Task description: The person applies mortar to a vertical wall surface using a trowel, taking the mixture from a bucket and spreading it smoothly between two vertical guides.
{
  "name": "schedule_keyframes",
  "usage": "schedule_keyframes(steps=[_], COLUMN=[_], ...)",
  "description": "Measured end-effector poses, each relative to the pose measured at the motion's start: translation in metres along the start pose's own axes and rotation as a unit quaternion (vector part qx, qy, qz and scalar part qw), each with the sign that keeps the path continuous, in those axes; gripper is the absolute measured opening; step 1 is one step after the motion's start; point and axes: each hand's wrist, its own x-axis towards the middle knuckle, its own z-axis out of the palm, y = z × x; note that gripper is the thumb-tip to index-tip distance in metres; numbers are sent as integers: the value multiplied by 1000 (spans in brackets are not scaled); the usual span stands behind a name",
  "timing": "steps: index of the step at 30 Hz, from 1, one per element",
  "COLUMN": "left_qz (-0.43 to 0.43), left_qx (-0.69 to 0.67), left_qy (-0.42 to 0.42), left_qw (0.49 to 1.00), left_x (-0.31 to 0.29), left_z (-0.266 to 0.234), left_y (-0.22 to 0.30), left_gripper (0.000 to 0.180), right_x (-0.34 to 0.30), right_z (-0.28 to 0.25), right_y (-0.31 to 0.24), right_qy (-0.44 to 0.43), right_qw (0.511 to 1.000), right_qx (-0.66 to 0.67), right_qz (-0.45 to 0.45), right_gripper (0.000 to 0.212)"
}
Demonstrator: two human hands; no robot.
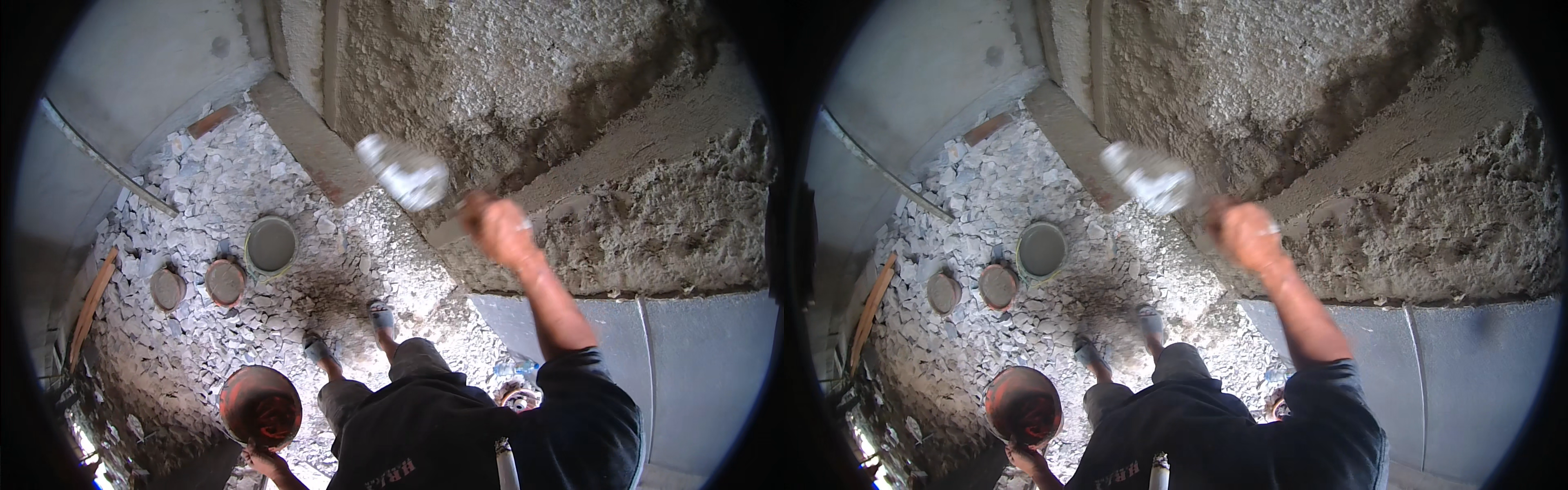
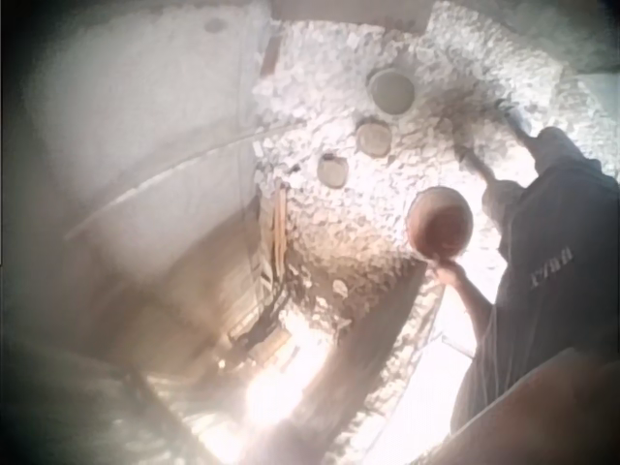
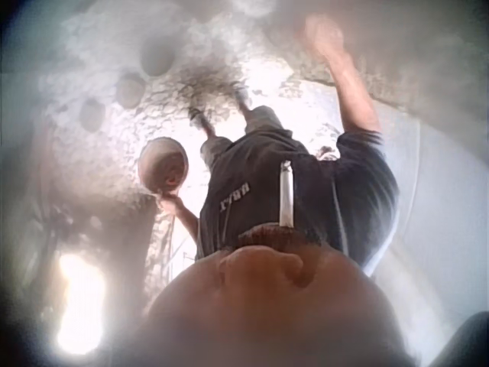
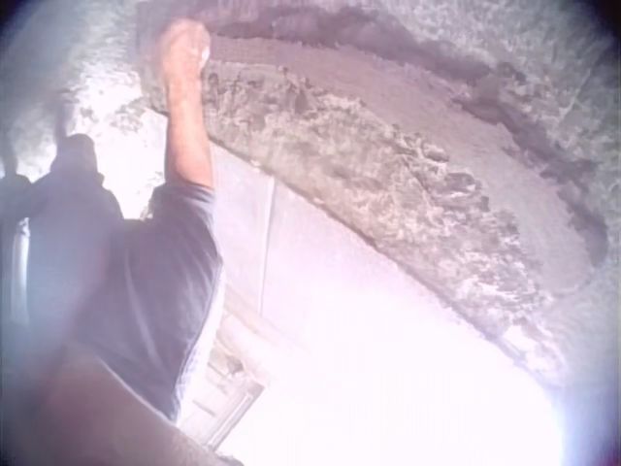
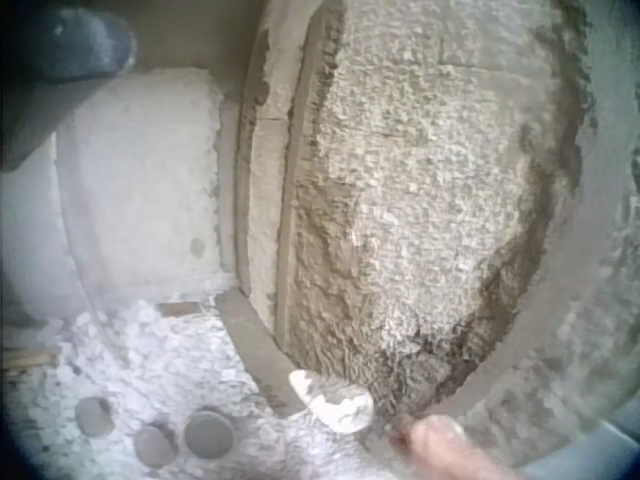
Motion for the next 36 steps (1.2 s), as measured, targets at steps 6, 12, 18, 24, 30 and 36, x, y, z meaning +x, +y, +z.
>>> schedule_keyframes(steps=[6,12,18,24,30,36], left_qz=[7,417,167,-67,-127,-234], left_qx=[-28,524,343,72,-123,-58], left_qy=[46,73,-3,30,30,95], left_qw=[998,739,924,995,984,966], left_x=[-15,-36,-79,-50,15,105], left_z=[-27,-119,-98,-56,2,-17], left_y=[0,-36,-14,-11,-15,-59], left_gripper=[30,30,38,18,24,23], right_x=[4,16,19,4,-90,-138], right_z=[21,109,13,-39,182,205], right_y=[-169,-98,139,39,-48,-190], right_qy=[-225,-460,68,20,-127,-265], right_qw=[808,579,770,768,912,768], right_qx=[506,659,604,624,369,470], right_qz=[-204,-135,194,141,128,346], right_gripper=[9,47,6,10,13,22])
